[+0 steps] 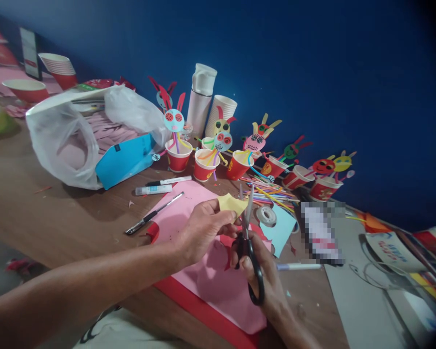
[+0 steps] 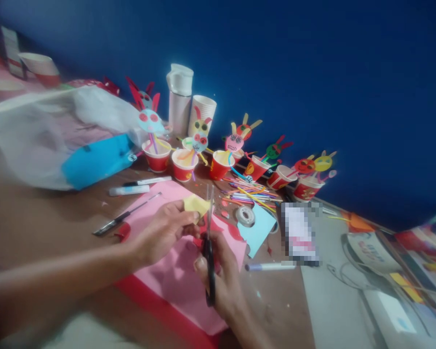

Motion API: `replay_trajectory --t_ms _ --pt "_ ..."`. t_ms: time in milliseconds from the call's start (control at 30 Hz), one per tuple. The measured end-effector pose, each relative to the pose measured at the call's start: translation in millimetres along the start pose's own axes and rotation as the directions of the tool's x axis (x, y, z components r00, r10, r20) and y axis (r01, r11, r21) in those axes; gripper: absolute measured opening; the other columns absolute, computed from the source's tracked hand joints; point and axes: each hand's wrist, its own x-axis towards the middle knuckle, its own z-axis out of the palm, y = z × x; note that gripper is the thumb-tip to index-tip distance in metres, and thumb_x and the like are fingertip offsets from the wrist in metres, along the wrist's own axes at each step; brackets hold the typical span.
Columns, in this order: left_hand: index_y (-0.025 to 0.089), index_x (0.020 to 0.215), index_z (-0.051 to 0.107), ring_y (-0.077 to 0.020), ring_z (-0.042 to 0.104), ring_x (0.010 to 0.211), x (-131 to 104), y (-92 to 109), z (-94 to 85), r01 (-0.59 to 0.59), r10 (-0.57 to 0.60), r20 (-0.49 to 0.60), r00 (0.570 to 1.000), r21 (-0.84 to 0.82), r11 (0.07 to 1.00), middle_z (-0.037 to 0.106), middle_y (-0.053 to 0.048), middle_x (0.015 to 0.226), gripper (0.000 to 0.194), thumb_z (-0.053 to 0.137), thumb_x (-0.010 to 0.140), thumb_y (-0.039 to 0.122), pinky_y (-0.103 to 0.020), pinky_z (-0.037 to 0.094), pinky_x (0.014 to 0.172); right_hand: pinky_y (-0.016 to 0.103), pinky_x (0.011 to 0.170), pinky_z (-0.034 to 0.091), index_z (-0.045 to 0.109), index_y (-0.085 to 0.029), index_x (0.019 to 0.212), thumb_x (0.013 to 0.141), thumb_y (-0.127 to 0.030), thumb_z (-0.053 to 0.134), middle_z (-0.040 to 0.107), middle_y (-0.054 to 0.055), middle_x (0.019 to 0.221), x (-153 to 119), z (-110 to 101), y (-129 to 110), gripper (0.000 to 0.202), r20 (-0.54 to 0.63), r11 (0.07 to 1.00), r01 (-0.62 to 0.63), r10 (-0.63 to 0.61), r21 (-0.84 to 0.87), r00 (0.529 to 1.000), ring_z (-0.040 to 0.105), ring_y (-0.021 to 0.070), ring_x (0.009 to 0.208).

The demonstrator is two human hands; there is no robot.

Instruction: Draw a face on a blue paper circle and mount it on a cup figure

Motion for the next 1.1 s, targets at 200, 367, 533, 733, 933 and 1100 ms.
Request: replay_trajectory --t_ms 200,367,533,733,933,1100 --pt "0.009 0.074 0.057 -0.0096 0.055 0.053 0.0 -0.2 1.0 0.01 -0.01 0.015 1.0 -0.008 1.0 0.061 -0.004 0.066 0.009 0.059 0.068 0.016 -0.023 0.045 0.054 0.025 0.061 0.041 0.048 -0.023 0.107 0.082 -0.055 0.047 0.052 0.0 0.078 0.1 0.5 0.9 0.04 -0.003 1.0 -0.02 0.02 0.015 1.0 0.047 0.0145 0.067" --pt "0.009 0.073 0.056 -0.0093 0.054 0.052 -0.5 -1.1 0.8 0.011 -0.011 0.005 1.0 0.005 1.0 0.061 -0.003 0.064 0.008 0.058 0.068 0.015 -0.022 0.044 0.053 0.025 0.062 0.041 0.048 -0.022 0.109 0.082 -0.056 0.047 0.055 0.002 0.081 -1.0 0.7 2.2 0.043 -0.018 0.999 -0.04 0.04 0.001 0.999 0.048 0.0151 0.069" --pt "0.01 0.073 0.057 -0.0087 0.054 0.051 -0.8 -0.8 1.0 0.013 -0.013 0.013 1.0 0.013 1.0 0.06 -0.002 0.062 0.006 0.056 0.069 0.014 -0.02 0.044 0.052 0.025 0.063 0.04 0.047 -0.022 0.113 0.082 -0.054 0.048 0.057 0.002 0.085 -2.4 0.7 6.2 0.044 -0.018 0.999 -0.043 0.043 0.024 0.999 0.049 0.0151 0.071" --pt "0.01 0.076 0.056 -0.0087 0.054 0.052 -1.6 0.4 1.4 0.019 -0.019 0.01 1.0 0.013 1.0 0.059 -0.002 0.062 0.006 0.055 0.07 0.012 -0.019 0.044 0.05 0.023 0.059 0.039 0.047 -0.023 0.11 0.08 -0.054 0.052 0.055 0.0 0.079 -4.2 0.0 9.0 0.044 -0.014 0.994 -0.069 0.071 0.084 0.997 0.047 0.0125 0.064" --pt "0.009 0.075 0.057 -0.0086 0.055 0.052 -0.4 0.1 1.0 0.023 -0.023 0.008 1.0 0.015 1.0 0.06 -0.002 0.063 0.006 0.054 0.07 0.012 -0.019 0.044 0.05 0.021 0.056 0.038 0.047 -0.023 0.107 0.079 -0.054 0.054 0.051 -0.003 0.069 -4.2 0.0 6.5 0.042 -0.017 0.99 -0.107 0.109 0.091 0.994 0.045 0.0114 0.06" --pt "0.01 0.073 0.057 -0.009 0.056 0.051 -0.8 0.6 0.9 0.017 -0.017 0.017 1.0 0.01 1.0 0.06 -0.001 0.059 0.004 0.055 0.07 0.012 -0.018 0.044 0.049 0.019 0.056 0.038 0.048 -0.024 0.107 0.079 -0.052 0.055 0.049 -0.004 0.066 -4.8 -0.4 6.4 0.041 -0.03 0.99 -0.109 0.112 0.094 0.993 0.043 0.0106 0.059"
